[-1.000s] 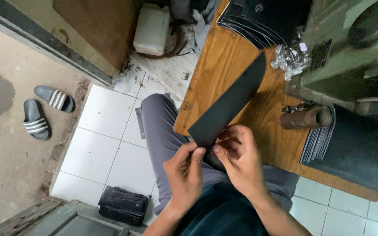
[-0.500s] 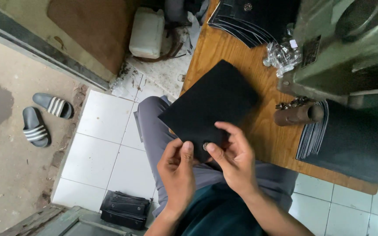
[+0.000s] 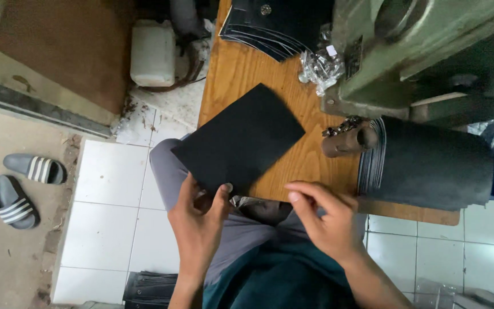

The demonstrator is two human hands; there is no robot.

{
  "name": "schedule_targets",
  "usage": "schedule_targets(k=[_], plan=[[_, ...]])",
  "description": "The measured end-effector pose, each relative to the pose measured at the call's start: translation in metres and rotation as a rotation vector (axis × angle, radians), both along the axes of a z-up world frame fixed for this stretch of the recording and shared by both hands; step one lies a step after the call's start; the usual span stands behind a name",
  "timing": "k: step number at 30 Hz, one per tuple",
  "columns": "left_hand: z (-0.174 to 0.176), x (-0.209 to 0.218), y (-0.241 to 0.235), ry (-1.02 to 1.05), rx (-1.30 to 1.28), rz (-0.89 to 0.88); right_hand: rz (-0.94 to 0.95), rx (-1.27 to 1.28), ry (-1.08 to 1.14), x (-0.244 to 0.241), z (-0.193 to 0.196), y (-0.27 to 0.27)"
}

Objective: Assembling leather components by attaching metal hardware using a manual press and hand tools.

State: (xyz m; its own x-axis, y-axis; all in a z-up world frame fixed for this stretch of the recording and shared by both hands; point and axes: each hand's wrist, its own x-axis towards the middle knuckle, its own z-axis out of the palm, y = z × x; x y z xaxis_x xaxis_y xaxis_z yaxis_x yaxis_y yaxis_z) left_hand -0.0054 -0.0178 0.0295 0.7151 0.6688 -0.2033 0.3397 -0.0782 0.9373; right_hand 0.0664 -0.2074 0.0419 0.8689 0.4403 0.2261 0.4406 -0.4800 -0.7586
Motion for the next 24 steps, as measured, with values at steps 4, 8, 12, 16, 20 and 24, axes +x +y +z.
schedule_targets(k=[4,8,12,16,20,24], plan=[[-0.009,0.005,0.001,0.1,0.36,-0.103,-0.188,0.019,-0.076,-0.001,-0.006,-0.024],[-0.009,0.007,-0.004,0.089,0.57,-0.052,-0.368,0.014,-0.231,-0.004,-0.019,-0.05],[-0.002,0.008,-0.017,-0.078,0.661,-0.034,-0.382,-0.19,-0.526,0.02,-0.014,-0.08],[-0.006,0.02,-0.034,-0.199,0.603,-0.128,-0.27,-0.292,-0.5,0.062,0.02,-0.078],[-0.009,0.026,-0.055,-0.246,0.509,-0.308,-0.114,-0.615,-0.491,0.101,0.014,-0.082],[-0.011,0.027,-0.07,-0.27,0.505,-0.411,0.062,-0.816,-0.43,0.127,0.002,-0.078]])
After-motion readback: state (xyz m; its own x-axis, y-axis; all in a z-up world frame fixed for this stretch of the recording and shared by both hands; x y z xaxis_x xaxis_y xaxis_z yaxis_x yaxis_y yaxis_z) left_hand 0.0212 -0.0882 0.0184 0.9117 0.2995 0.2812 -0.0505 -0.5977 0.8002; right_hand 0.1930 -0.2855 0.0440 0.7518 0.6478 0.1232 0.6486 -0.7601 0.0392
